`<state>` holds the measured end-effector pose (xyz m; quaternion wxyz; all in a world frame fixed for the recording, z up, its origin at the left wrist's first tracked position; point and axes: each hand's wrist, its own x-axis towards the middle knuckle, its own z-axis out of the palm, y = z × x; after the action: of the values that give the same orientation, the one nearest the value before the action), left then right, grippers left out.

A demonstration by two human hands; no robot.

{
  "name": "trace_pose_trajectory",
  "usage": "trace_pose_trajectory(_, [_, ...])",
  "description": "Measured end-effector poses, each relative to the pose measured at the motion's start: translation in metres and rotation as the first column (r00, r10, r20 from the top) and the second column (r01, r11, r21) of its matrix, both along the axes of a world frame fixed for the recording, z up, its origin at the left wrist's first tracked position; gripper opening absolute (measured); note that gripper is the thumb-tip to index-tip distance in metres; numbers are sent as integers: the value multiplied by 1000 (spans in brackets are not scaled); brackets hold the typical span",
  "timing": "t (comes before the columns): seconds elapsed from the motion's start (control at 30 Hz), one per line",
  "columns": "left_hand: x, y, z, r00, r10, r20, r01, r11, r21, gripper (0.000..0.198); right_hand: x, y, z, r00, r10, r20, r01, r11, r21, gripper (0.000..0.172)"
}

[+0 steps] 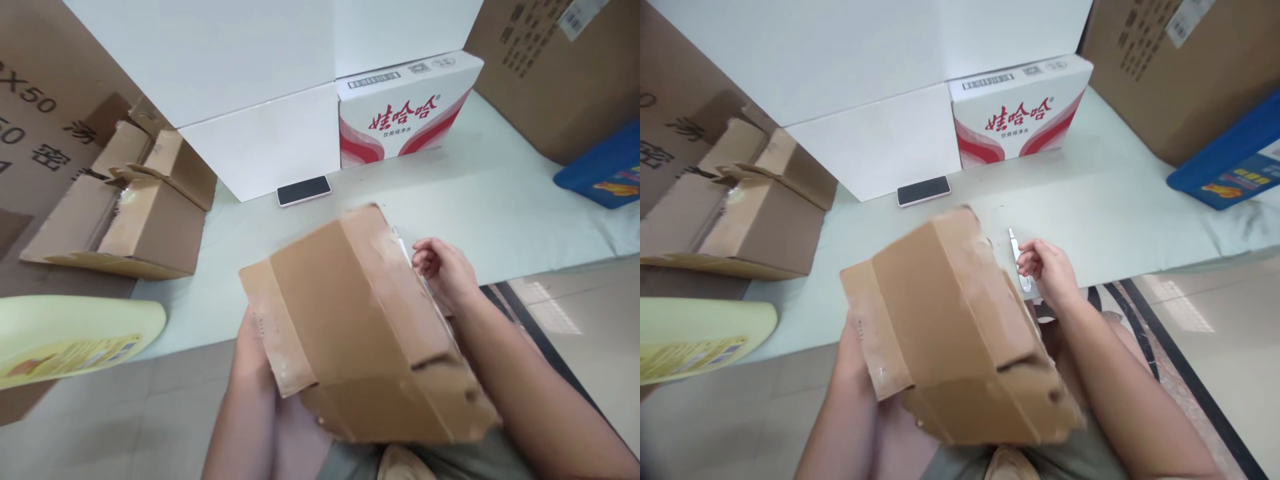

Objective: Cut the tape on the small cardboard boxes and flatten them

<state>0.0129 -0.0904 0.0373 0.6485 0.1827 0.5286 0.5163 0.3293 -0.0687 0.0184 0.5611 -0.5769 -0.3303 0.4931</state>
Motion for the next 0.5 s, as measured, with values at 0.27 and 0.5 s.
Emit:
trace_pose_trajectory(0.27, [-16,63,-23,978,167,122,-185,971,155,22,-8,-10,-2,920,332,-210,-337,941,14,64])
trace_pose_trajectory(0.5, [-3,46,-9,974,63,217,-138,927,349,55,-36,-8,-12,987,108,-117,-124,983,-138,44])
